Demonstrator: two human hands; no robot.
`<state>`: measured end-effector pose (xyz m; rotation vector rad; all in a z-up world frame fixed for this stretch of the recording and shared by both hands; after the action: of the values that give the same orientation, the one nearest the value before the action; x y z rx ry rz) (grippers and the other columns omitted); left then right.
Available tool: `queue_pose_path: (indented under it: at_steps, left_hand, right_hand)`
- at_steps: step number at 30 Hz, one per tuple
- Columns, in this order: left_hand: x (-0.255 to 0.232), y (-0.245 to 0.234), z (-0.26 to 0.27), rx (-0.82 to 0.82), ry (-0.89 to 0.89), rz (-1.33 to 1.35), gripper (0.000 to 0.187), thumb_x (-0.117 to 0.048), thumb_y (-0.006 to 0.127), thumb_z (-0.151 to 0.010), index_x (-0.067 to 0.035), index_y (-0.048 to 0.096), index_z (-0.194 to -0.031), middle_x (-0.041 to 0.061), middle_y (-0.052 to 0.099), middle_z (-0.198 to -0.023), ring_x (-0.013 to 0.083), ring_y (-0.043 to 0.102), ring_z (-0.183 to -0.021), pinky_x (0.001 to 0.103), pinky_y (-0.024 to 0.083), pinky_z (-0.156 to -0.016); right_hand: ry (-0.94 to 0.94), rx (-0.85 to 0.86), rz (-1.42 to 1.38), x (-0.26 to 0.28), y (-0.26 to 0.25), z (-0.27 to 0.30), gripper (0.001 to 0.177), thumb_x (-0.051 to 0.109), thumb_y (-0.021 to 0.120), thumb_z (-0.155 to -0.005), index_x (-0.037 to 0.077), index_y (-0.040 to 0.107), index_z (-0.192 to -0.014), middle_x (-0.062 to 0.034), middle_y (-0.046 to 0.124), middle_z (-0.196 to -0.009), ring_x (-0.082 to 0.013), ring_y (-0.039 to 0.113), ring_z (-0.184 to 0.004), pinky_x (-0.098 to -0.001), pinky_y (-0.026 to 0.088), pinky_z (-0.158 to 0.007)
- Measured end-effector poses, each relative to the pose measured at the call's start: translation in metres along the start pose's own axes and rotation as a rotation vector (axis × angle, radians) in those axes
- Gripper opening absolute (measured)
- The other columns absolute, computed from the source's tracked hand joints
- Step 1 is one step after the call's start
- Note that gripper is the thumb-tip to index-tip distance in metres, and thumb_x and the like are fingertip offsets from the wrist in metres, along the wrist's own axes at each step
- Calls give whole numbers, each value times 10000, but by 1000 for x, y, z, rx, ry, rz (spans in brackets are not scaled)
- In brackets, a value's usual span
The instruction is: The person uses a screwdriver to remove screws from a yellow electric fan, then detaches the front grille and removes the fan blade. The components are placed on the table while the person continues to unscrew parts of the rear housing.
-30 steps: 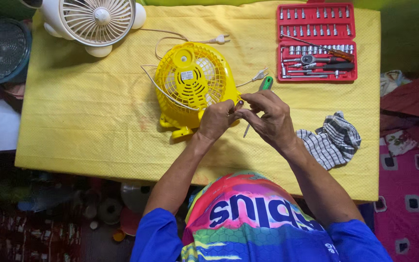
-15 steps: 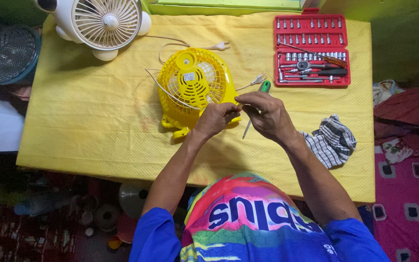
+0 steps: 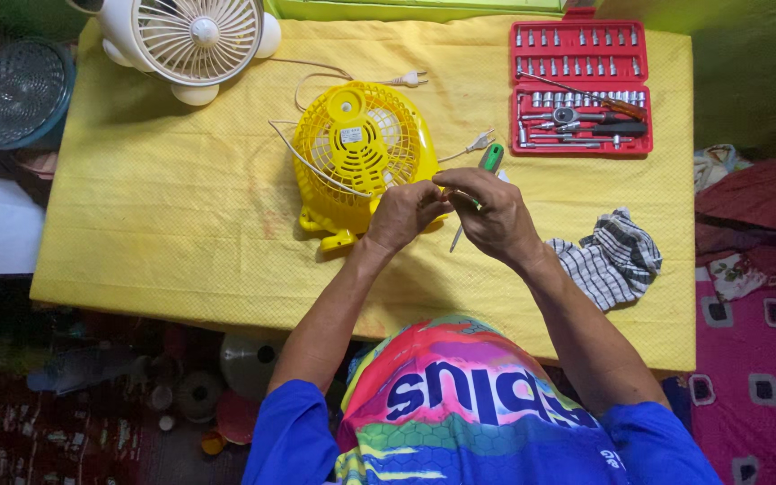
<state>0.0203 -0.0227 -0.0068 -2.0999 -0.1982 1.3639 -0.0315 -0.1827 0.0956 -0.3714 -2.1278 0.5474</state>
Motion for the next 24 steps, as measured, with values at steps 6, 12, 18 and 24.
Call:
queue_pose_path:
  at_steps: [6,12,18,24]
  left_hand:
    - [-3,-1,-2,11,-43,-75,303,-309,817,-909,-41,679,-895,134,701,-742,311,716,-695,424,543,-627]
    - [-23,-10,-4,61,-44,105,264,-237,761,-907,-59,737,-1100,125,781,-934,242,780,-825,353,600,-729]
    - [-13,-4,-3,91,-192,184,287,-203,740,-921,-52,742,-1165,122,795,-1019,210,800,-898,310,615,-793]
    - [10,34,0,34,-237,73,284,-169,718,-908,-25,745,-1151,172,780,-1028,275,781,-944,358,603,-848]
  right_hand:
    - [99,-42,-108,-3,1,-1,302,-32,745,-915,16,676,-1205,-125,696,-1033,-215,754,-909,-310,630,-790]
    - [32,-66,19,8,-15,-3,269,-60,732,-928,9,703,-1187,-131,738,-1069,-210,743,-931,-319,609,-794]
    - [157,-194,15,-13,-49,3,230,17,759,-975,3,716,-1200,-119,752,-1031,-167,753,-912,-307,635,-821]
    - [569,-147,-72,-84,-66,23,256,143,766,-928,-11,743,-1131,-74,762,-885,-96,683,-795,-256,563,-707]
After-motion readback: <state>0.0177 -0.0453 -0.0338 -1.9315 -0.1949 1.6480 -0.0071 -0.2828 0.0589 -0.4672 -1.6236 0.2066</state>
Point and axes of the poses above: each hand's wrist, its own z-axis away from the middle knuckle, its own y-axis out of the palm, x = y × z, the point moved 4 cm from there along -z, towards the middle knuckle
